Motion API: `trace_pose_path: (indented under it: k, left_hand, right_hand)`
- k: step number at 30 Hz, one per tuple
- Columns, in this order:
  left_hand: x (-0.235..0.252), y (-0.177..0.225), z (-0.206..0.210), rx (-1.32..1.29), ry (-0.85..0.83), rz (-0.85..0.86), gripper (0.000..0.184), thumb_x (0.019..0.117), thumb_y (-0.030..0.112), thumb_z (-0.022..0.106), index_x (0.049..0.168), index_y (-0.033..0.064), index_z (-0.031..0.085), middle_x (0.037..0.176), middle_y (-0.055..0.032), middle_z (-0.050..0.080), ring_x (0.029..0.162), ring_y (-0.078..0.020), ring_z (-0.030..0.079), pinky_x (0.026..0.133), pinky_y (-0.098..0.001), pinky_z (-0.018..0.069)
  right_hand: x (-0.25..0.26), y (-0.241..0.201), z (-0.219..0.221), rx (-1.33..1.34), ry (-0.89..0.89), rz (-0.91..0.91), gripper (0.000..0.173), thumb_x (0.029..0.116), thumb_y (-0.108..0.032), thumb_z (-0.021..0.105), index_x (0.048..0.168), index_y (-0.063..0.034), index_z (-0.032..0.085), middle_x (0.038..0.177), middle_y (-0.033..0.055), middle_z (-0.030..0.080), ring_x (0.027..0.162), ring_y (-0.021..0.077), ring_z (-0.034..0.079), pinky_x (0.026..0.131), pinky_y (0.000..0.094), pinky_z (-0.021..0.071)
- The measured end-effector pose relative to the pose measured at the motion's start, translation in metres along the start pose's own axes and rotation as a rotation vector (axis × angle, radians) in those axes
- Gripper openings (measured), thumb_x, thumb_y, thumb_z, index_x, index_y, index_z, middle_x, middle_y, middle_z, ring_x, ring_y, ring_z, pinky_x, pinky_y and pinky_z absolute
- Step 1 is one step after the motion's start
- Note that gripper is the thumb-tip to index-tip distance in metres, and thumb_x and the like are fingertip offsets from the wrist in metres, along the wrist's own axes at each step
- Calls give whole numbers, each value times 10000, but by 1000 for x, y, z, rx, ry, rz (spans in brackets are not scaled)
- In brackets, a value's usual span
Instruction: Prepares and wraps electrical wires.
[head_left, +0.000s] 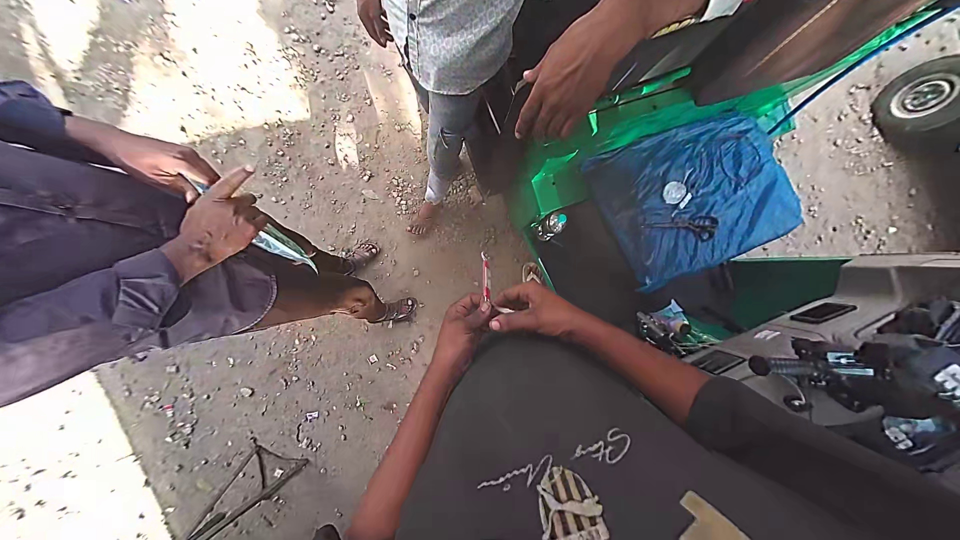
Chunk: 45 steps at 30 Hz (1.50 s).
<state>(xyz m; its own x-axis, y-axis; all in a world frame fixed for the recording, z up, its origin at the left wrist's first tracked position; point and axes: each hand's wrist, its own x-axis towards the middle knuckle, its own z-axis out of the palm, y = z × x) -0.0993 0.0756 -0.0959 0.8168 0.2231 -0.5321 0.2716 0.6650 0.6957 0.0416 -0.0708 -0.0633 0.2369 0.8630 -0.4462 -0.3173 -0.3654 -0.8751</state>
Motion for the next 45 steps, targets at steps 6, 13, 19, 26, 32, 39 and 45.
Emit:
trace_pose_path:
  k: [6, 13, 19, 26, 32, 39, 45]
  left_hand:
    - [11, -7, 31, 113, 157, 40, 138, 1037, 48, 494, 959, 32, 606, 753, -2, 656, 663, -69, 627, 648, -250, 558]
    - [26, -8, 84, 343, 238, 283, 108, 1034, 71, 458, 961, 77, 538, 732, 69, 578, 647, -13, 580, 622, -175, 514]
    - [70, -51, 86, 301, 488, 67, 126, 1086, 128, 423, 971, 81, 447, 637, 62, 458, 495, -38, 464, 495, -208, 454]
    - [76, -33, 112, -22, 305, 213, 126, 1045, 120, 539, 1066, 40, 635, 836, -31, 640, 703, -127, 625, 699, -301, 577]
    - [83, -40, 135, -247, 177, 96, 126, 1008, 108, 615, 1055, 12, 682, 884, -112, 659, 771, -165, 627, 735, -328, 555]
    - [89, -26, 148, -232, 133, 81, 240, 1048, 193, 561, 1069, 0, 703, 921, -128, 683, 807, -172, 643, 753, -320, 556]
    - [80, -9, 147, -50, 32, 154, 176, 919, 133, 746, 1048, 20, 705, 903, -86, 690, 816, -137, 647, 804, -313, 556]
  right_hand:
    - [-10, -5, -8, -253, 95, -57, 369, 890, -396, 783, 967, -39, 732, 802, 30, 678, 725, 96, 613, 690, 330, 515]
    - [-24, -19, -42, -362, 107, -162, 410, 905, -415, 752, 780, -34, 665, 669, 31, 574, 632, 129, 535, 599, 359, 421]
    - [-66, -59, -38, -148, -243, -668, 277, 840, -234, 776, 840, 43, 753, 723, 119, 650, 726, 180, 612, 686, 346, 472]
    - [-82, 37, -241, -343, 572, -84, 266, 934, -292, 755, 1032, -44, 746, 888, 58, 718, 750, 141, 663, 679, 357, 580]
    - [-101, 165, -433, -885, 738, 524, 566, 857, -503, 808, 1187, -52, 720, 1138, 237, 702, 1081, 449, 655, 932, 718, 479]
    - [-54, 42, -373, -868, 566, 41, 421, 969, -266, 691, 1350, -95, 635, 1254, 107, 699, 1119, 235, 690, 959, 469, 574]
    - [-10, -62, -214, -650, -154, -583, 563, 836, -28, 621, 1398, -62, 614, 1428, 64, 610, 1404, 217, 495, 1238, 483, 331]
